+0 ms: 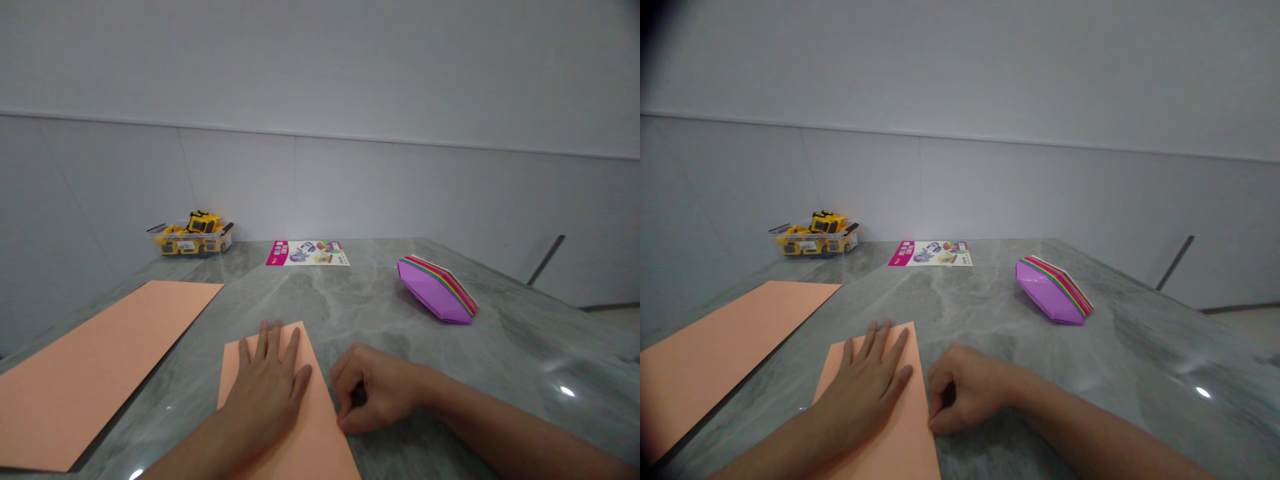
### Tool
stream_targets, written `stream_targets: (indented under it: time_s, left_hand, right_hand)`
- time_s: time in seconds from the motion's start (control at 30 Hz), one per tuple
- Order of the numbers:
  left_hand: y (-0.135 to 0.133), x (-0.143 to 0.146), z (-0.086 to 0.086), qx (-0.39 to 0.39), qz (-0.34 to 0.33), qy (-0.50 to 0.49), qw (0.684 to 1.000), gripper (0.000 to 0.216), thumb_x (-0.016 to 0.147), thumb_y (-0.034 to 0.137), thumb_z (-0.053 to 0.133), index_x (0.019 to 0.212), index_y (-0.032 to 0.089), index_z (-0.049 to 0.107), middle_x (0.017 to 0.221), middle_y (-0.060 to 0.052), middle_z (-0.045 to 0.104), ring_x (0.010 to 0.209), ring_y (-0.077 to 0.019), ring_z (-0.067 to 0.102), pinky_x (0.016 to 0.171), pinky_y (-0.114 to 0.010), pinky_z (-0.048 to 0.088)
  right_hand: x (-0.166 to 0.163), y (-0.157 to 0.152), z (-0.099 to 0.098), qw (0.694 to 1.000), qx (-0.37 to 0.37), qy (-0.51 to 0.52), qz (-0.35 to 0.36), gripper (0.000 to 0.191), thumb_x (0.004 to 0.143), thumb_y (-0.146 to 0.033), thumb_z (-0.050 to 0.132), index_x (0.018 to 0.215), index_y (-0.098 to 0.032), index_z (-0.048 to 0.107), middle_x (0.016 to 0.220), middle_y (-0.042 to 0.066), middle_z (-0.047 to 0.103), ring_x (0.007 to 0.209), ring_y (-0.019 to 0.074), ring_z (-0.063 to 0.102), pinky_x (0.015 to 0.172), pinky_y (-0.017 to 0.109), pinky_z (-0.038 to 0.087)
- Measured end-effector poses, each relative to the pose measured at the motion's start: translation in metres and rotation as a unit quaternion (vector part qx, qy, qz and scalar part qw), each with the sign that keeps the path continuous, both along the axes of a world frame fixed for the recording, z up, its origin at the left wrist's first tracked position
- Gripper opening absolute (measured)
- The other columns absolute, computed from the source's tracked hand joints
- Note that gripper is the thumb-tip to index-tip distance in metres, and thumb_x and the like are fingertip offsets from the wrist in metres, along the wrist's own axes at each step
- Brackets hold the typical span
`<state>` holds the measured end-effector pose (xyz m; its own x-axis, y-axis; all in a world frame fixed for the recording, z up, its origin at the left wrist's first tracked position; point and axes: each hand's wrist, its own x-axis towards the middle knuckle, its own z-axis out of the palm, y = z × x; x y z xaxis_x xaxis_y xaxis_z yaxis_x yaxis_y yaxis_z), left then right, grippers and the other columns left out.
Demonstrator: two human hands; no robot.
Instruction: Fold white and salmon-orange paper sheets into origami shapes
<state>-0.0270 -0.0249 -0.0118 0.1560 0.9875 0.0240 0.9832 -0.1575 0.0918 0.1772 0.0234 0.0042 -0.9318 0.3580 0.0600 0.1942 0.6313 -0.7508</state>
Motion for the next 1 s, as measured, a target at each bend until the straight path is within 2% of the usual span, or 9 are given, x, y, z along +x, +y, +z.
stream_targets:
  time_s: [0.2, 0.37, 0.43, 0.53, 0.63, 0.83, 1.0]
  left_hand:
    - [0.0, 0.001, -0.001, 0.005, -0.006, 0.021, 1.0, 0.063, 0.091, 0.053, 0.017, 0.144, 0.019, 0.022, 0.15, -0.02, 0.017, 0.136, -0.0388, 0.006, 0.103, -0.065, 0.013]
    - [0.0, 0.0, -0.001, -0.003, -0.009, 0.016, 1.0, 0.066, 0.091, 0.055, 0.015, 0.144, 0.017, 0.021, 0.149, -0.021, 0.016, 0.136, -0.0395, 0.006, 0.102, -0.065, 0.013]
    - [-0.003, 0.0, 0.0, -0.014, -0.031, 0.007, 0.999, 0.067, 0.091, 0.056, 0.013, 0.144, 0.016, 0.02, 0.149, -0.021, 0.013, 0.136, -0.038, 0.004, 0.104, -0.064, 0.011]
    - [-0.008, 0.0, 0.001, -0.032, -0.107, -0.015, 0.994, 0.067, 0.09, 0.058, 0.01, 0.145, 0.018, 0.016, 0.151, -0.017, 0.008, 0.137, -0.0326, -0.001, 0.107, -0.06, 0.008]
    - [-0.011, -0.001, 0.003, -0.046, -0.147, -0.03, 0.988, 0.067, 0.09, 0.058, 0.008, 0.145, 0.021, 0.013, 0.151, -0.014, 0.005, 0.137, -0.0306, -0.005, 0.108, -0.059, 0.006]
    - [-0.011, -0.001, 0.007, -0.058, -0.145, -0.034, 0.987, 0.069, 0.09, 0.06, 0.009, 0.145, 0.019, 0.013, 0.151, -0.015, 0.004, 0.137, -0.0319, -0.006, 0.107, -0.06, 0.004]
    - [-0.011, -0.003, 0.01, -0.057, -0.178, -0.034, 0.982, 0.068, 0.09, 0.059, 0.01, 0.145, 0.02, 0.012, 0.151, -0.014, 0.003, 0.137, -0.0304, -0.007, 0.108, -0.059, 0.004]
  right_hand:
    - [-0.005, 0.004, -0.015, 0.999, 0.029, 0.036, -0.017, 0.013, 0.066, -0.013, 0.063, 0.056, -0.014, 0.056, 0.055, -0.006, 0.048, 0.05, 0.0051, 0.044, 0.048, 0.016, 0.032]
    - [-0.01, 0.005, -0.012, 0.993, 0.091, 0.034, -0.061, 0.013, 0.065, -0.012, 0.062, 0.055, -0.014, 0.053, 0.054, -0.006, 0.047, 0.048, 0.005, 0.043, 0.047, 0.016, 0.032]
    - [-0.011, 0.002, -0.007, 0.989, 0.125, 0.031, -0.066, 0.013, 0.064, -0.012, 0.061, 0.054, -0.014, 0.053, 0.054, -0.006, 0.048, 0.048, 0.0052, 0.044, 0.048, 0.017, 0.032]
    - [-0.008, -0.004, -0.002, 0.987, 0.155, 0.013, -0.034, 0.011, 0.063, -0.012, 0.061, 0.055, -0.014, 0.054, 0.055, -0.005, 0.052, 0.049, 0.0058, 0.045, 0.049, 0.017, 0.033]
    - [-0.004, -0.005, -0.003, 0.991, 0.129, -0.006, -0.016, 0.009, 0.065, -0.013, 0.061, 0.057, -0.014, 0.058, 0.056, -0.005, 0.054, 0.05, 0.0057, 0.047, 0.049, 0.017, 0.034]
    - [-0.002, 0.004, -0.012, 0.997, 0.064, -0.012, -0.028, 0.009, 0.068, -0.017, 0.063, 0.059, -0.014, 0.061, 0.055, -0.005, 0.054, 0.048, 0.0056, 0.047, 0.048, 0.017, 0.034]
    - [-0.003, 0.004, -0.011, 0.996, 0.079, -0.002, -0.038, 0.009, 0.066, -0.015, 0.062, 0.058, -0.014, 0.06, 0.054, -0.005, 0.052, 0.048, 0.0057, 0.047, 0.048, 0.017, 0.034]
